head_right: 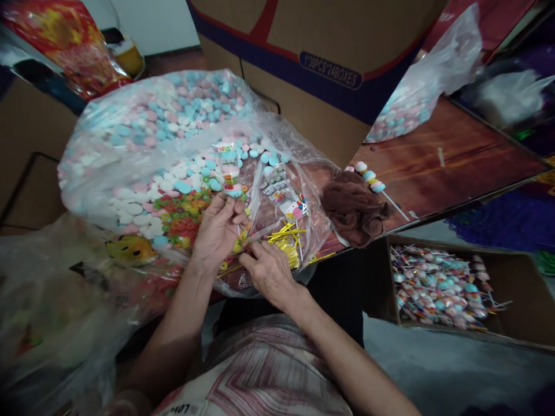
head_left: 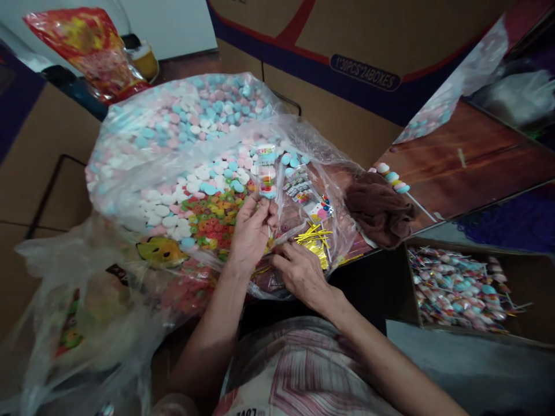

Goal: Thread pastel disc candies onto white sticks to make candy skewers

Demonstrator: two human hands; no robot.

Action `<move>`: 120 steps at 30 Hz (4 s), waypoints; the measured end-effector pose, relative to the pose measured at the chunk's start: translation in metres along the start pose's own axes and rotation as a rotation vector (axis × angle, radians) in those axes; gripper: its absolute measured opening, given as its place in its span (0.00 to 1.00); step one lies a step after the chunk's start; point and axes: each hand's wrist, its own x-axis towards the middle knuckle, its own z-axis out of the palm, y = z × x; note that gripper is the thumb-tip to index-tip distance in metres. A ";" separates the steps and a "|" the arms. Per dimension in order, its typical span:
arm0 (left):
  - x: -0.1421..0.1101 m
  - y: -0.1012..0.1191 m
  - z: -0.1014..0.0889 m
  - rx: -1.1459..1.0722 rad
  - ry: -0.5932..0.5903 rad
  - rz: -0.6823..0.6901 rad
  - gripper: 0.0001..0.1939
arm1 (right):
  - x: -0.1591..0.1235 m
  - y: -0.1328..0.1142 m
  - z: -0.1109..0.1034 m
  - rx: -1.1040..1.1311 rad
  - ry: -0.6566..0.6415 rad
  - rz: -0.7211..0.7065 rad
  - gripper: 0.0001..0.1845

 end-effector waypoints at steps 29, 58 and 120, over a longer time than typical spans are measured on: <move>-0.018 -0.060 0.038 0.253 -0.195 -0.070 0.13 | 0.021 0.037 -0.033 1.068 1.083 0.796 0.12; -0.024 -0.033 0.042 -0.130 -0.346 -0.682 0.19 | -0.003 0.045 -0.068 1.143 0.437 0.497 0.06; -0.020 -0.052 0.042 -0.057 0.044 -0.510 0.16 | -0.016 0.052 -0.053 -0.068 0.622 0.103 0.18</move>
